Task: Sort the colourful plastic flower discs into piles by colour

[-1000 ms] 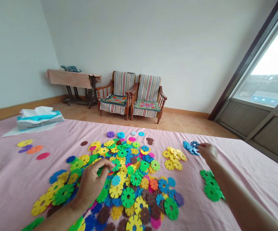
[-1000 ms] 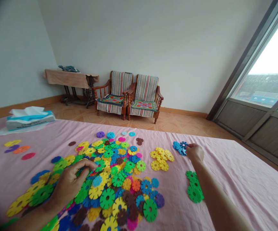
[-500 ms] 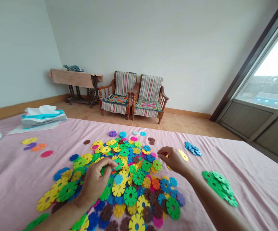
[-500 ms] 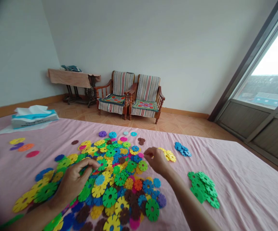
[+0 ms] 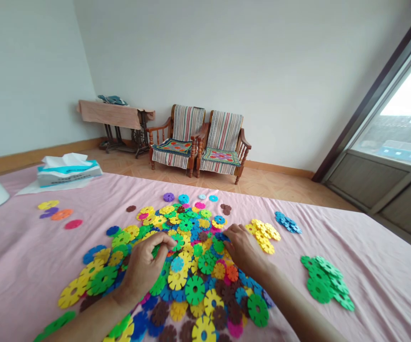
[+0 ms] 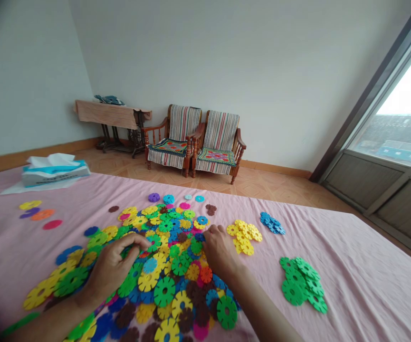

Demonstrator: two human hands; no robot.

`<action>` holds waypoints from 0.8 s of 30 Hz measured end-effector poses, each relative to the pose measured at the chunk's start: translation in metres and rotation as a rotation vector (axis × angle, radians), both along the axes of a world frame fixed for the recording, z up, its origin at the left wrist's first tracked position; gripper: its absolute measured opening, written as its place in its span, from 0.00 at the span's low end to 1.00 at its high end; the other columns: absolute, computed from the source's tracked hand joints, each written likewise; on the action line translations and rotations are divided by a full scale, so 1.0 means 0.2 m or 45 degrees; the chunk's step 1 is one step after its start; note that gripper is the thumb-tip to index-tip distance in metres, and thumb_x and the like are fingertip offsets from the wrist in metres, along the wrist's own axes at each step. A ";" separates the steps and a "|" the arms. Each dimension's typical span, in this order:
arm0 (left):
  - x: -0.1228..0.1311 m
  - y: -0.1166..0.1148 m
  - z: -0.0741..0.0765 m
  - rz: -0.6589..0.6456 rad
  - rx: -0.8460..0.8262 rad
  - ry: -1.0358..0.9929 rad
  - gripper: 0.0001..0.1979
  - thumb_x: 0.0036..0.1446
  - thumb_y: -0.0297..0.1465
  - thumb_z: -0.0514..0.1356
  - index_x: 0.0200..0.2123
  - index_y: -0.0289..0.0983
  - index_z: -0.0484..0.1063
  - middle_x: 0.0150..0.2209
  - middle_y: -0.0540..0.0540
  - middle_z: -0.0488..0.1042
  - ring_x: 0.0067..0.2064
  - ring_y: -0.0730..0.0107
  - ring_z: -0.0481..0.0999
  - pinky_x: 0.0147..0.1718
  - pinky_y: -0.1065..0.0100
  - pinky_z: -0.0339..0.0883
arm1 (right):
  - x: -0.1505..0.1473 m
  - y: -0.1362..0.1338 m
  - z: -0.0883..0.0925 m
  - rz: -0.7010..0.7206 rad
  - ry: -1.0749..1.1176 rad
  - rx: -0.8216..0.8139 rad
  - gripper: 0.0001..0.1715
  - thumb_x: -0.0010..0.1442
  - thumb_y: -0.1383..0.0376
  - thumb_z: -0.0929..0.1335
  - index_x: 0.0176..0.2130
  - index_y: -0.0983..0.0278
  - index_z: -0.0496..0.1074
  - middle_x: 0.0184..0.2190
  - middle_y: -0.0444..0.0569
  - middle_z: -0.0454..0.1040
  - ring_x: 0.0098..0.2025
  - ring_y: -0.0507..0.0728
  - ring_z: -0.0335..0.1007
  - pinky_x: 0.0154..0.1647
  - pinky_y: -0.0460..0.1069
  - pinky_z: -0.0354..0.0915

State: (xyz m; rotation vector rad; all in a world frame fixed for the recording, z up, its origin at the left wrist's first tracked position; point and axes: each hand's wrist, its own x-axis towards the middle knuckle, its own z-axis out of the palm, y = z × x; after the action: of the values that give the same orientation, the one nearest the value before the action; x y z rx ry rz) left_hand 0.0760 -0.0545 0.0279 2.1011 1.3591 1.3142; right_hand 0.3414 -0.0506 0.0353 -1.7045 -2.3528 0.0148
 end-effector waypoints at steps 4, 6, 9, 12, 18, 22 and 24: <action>0.00 0.01 -0.01 -0.001 0.000 -0.001 0.10 0.55 0.29 0.52 0.27 0.38 0.73 0.27 0.51 0.77 0.30 0.69 0.77 0.32 0.70 0.69 | -0.04 -0.04 -0.03 -0.004 -0.269 0.127 0.11 0.60 0.75 0.62 0.33 0.65 0.71 0.34 0.53 0.71 0.36 0.58 0.65 0.35 0.50 0.58; 0.00 0.01 -0.01 0.003 0.006 -0.005 0.10 0.55 0.29 0.52 0.27 0.38 0.72 0.27 0.51 0.77 0.30 0.69 0.77 0.32 0.71 0.69 | -0.06 -0.05 -0.04 -0.019 -0.353 0.234 0.10 0.58 0.76 0.63 0.32 0.65 0.70 0.32 0.52 0.71 0.34 0.58 0.64 0.34 0.51 0.57; 0.00 0.01 -0.01 0.009 0.021 -0.013 0.10 0.55 0.29 0.52 0.26 0.38 0.72 0.26 0.51 0.77 0.30 0.69 0.77 0.32 0.71 0.69 | -0.08 -0.07 -0.04 -0.035 -0.320 0.410 0.09 0.57 0.76 0.64 0.30 0.64 0.69 0.30 0.51 0.71 0.32 0.58 0.63 0.34 0.51 0.56; 0.00 0.00 0.00 0.009 0.029 -0.014 0.10 0.55 0.29 0.52 0.26 0.39 0.72 0.27 0.51 0.77 0.30 0.69 0.77 0.32 0.71 0.69 | -0.06 -0.07 -0.03 -0.128 -0.041 0.500 0.10 0.59 0.73 0.62 0.29 0.64 0.68 0.28 0.49 0.71 0.32 0.57 0.64 0.35 0.50 0.56; 0.00 0.01 -0.01 -0.004 0.027 -0.005 0.10 0.55 0.29 0.52 0.27 0.38 0.72 0.26 0.51 0.76 0.30 0.69 0.76 0.32 0.71 0.68 | 0.21 0.06 -0.04 -0.534 0.557 0.259 0.10 0.56 0.63 0.62 0.26 0.63 0.69 0.21 0.44 0.71 0.24 0.53 0.67 0.26 0.45 0.56; -0.01 0.01 -0.02 -0.001 0.037 0.000 0.10 0.55 0.29 0.52 0.27 0.38 0.72 0.27 0.51 0.76 0.30 0.69 0.77 0.33 0.71 0.68 | 0.56 0.17 -0.06 -0.894 0.544 0.215 0.15 0.53 0.59 0.62 0.28 0.64 0.74 0.22 0.47 0.75 0.25 0.54 0.69 0.24 0.46 0.56; -0.01 0.01 -0.01 0.001 0.050 -0.001 0.10 0.55 0.29 0.53 0.27 0.38 0.72 0.27 0.51 0.76 0.30 0.69 0.77 0.33 0.71 0.68 | 0.72 0.19 -0.06 -1.050 0.526 0.220 0.17 0.51 0.59 0.62 0.30 0.66 0.76 0.22 0.50 0.76 0.24 0.55 0.69 0.22 0.46 0.54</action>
State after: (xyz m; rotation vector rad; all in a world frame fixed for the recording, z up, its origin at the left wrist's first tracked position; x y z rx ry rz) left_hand 0.0750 -0.0518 0.0249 2.1254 1.3441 1.3524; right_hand 0.4863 -0.0121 0.0230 -2.1819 -1.2185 0.0172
